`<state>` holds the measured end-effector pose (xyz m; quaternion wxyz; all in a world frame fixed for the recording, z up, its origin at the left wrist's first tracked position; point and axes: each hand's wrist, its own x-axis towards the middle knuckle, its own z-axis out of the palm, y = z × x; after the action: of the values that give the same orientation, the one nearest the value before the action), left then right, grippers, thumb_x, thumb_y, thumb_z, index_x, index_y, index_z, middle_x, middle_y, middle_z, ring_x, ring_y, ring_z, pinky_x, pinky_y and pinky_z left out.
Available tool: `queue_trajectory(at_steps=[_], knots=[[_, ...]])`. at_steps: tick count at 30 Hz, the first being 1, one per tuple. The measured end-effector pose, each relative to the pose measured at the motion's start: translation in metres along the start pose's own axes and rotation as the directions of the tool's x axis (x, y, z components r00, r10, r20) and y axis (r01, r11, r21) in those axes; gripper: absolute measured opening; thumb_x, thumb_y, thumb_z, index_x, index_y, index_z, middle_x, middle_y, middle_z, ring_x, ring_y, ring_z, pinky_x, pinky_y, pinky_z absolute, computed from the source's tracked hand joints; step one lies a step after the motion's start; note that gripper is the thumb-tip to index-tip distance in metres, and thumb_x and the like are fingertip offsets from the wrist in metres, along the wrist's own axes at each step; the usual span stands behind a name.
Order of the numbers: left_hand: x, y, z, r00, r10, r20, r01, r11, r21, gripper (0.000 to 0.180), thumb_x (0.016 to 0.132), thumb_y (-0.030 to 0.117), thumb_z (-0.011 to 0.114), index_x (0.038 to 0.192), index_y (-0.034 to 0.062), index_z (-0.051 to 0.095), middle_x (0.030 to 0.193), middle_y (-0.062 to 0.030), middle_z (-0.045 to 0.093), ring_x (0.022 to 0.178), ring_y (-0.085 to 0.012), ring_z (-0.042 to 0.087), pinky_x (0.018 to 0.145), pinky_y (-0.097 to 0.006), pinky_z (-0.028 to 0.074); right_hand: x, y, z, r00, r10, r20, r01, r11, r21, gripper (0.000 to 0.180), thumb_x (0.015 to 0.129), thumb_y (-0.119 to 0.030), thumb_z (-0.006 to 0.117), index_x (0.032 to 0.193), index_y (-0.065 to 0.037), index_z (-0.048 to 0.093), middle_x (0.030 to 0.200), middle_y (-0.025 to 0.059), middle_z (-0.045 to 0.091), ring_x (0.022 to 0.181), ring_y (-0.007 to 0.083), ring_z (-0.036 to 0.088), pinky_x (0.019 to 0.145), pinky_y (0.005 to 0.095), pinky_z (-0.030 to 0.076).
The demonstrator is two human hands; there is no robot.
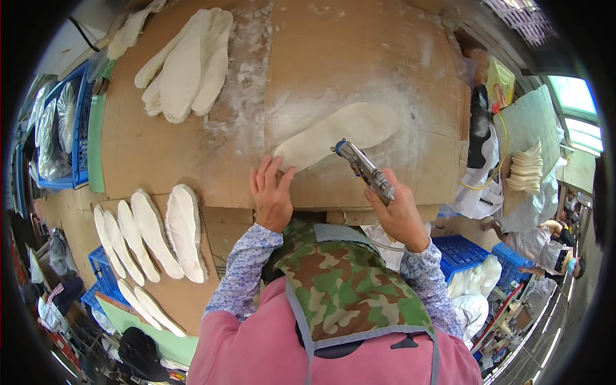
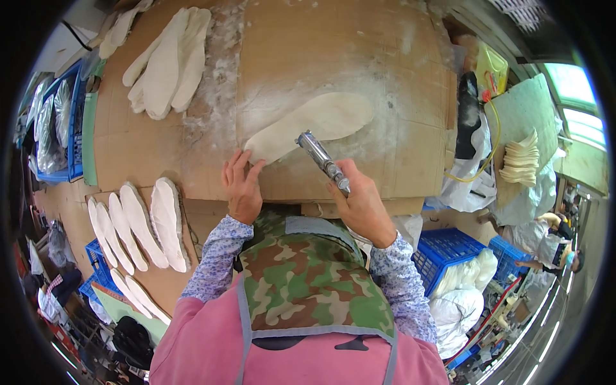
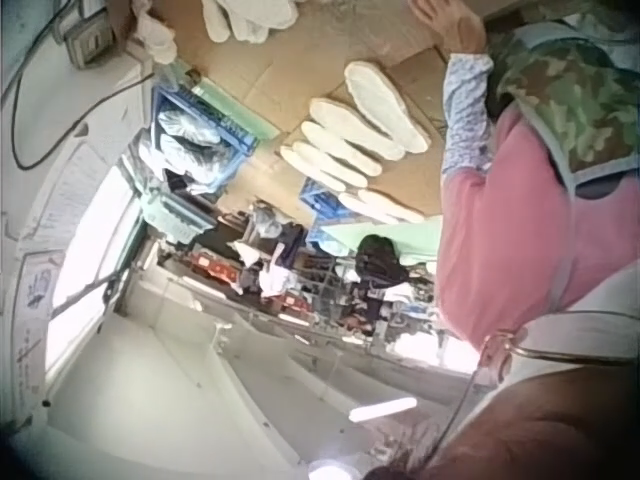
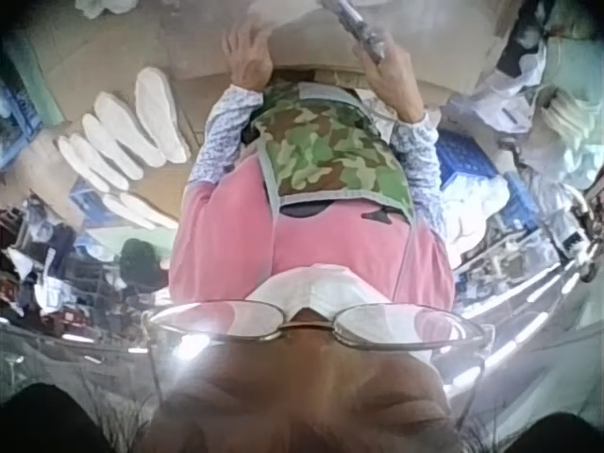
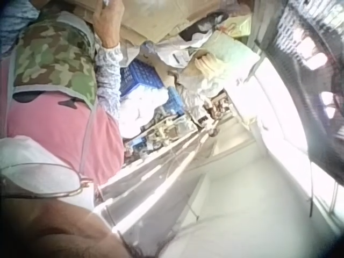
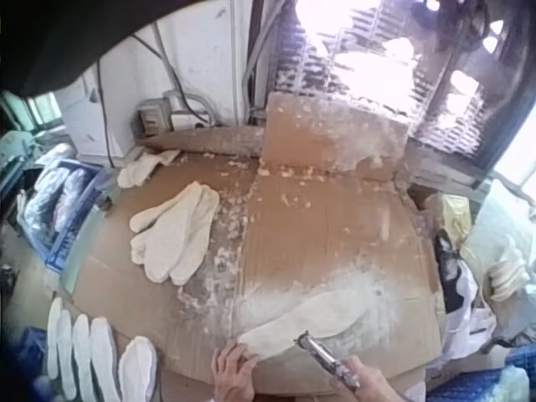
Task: Cleaning shoe soles with an air gun and wool material before stacking them.
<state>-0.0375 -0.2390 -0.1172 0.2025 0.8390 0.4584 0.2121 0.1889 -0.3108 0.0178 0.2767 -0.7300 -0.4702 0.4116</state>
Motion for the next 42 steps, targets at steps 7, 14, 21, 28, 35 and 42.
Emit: queue_trajectory(at_steps=[7,14,21,28,35,42], knots=[[-0.013,-0.005,-0.002,0.999,-0.051,-0.003,0.051,0.998,-0.022,0.048,0.075,-0.007,0.047,0.116,0.0140,0.062,0.133,-0.0120,0.045,0.129,-0.0331,0.038,0.107,-0.055,0.025,0.001,-0.015,0.019,0.995,-0.034,0.090,0.039,0.998,-0.057,0.024,0.085,-0.004,0.059,0.106,-0.001,0.048,0.082,0.0224,0.057,0.076,0.0418,0.056,0.067,0.0403,0.045],[-0.017,-0.006,-0.002,0.999,-0.043,-0.025,0.043,0.999,-0.029,0.049,0.075,-0.006,0.048,0.117,0.0135,0.061,0.132,-0.0111,0.045,0.128,-0.0326,0.038,0.107,-0.054,0.025,-0.001,-0.020,0.040,0.982,-0.107,0.153,0.109,0.994,-0.003,0.026,0.085,-0.004,0.059,0.109,-0.001,0.050,0.082,0.0214,0.057,0.073,0.0375,0.054,0.068,0.0385,0.045],[-0.018,-0.008,-0.004,0.999,-0.033,-0.019,0.032,0.999,-0.030,0.047,0.076,-0.005,0.050,0.118,0.0123,0.061,0.130,-0.0111,0.047,0.128,-0.0315,0.038,0.106,-0.052,0.025,-0.003,-0.019,0.038,0.989,-0.065,0.132,0.071,0.996,-0.046,0.029,0.082,-0.002,0.060,0.109,-0.001,0.049,0.086,0.0236,0.059,0.081,0.0427,0.057,0.070,0.0416,0.046],[-0.015,-0.011,0.000,0.971,-0.200,-0.127,0.158,0.946,-0.283,0.037,0.080,-0.003,0.051,0.115,0.0067,0.056,0.119,-0.0146,0.052,0.109,-0.0323,0.051,0.090,-0.043,0.038,-0.009,-0.015,0.035,0.995,-0.061,0.082,0.067,0.994,-0.082,0.029,0.082,-0.002,0.061,0.109,-0.002,0.049,0.087,0.0236,0.059,0.081,0.0428,0.058,0.070,0.0415,0.046],[0.020,-0.006,0.008,0.916,-0.399,0.033,0.379,0.838,-0.392,0.046,0.082,-0.001,0.057,0.125,-0.0013,0.042,0.102,-0.0156,0.054,0.091,-0.0329,0.056,0.078,-0.040,0.046,-0.010,-0.006,0.030,0.997,-0.068,0.036,0.069,0.997,-0.018,0.026,0.085,-0.005,0.060,0.109,0.000,0.051,0.075,0.0168,0.055,0.066,0.0256,0.053,0.065,0.0328,0.045],[0.019,-0.023,0.035,0.873,-0.475,0.116,0.454,0.700,-0.551,0.048,0.081,-0.002,0.058,0.126,0.0031,0.043,0.087,-0.0105,0.053,0.079,-0.0249,0.056,0.073,-0.036,0.046,-0.006,0.010,0.002,0.996,-0.001,-0.085,-0.002,0.999,-0.041,0.026,0.085,-0.005,0.060,0.107,-0.001,0.049,0.078,0.0232,0.056,0.071,0.0419,0.054,0.064,0.0398,0.044]])
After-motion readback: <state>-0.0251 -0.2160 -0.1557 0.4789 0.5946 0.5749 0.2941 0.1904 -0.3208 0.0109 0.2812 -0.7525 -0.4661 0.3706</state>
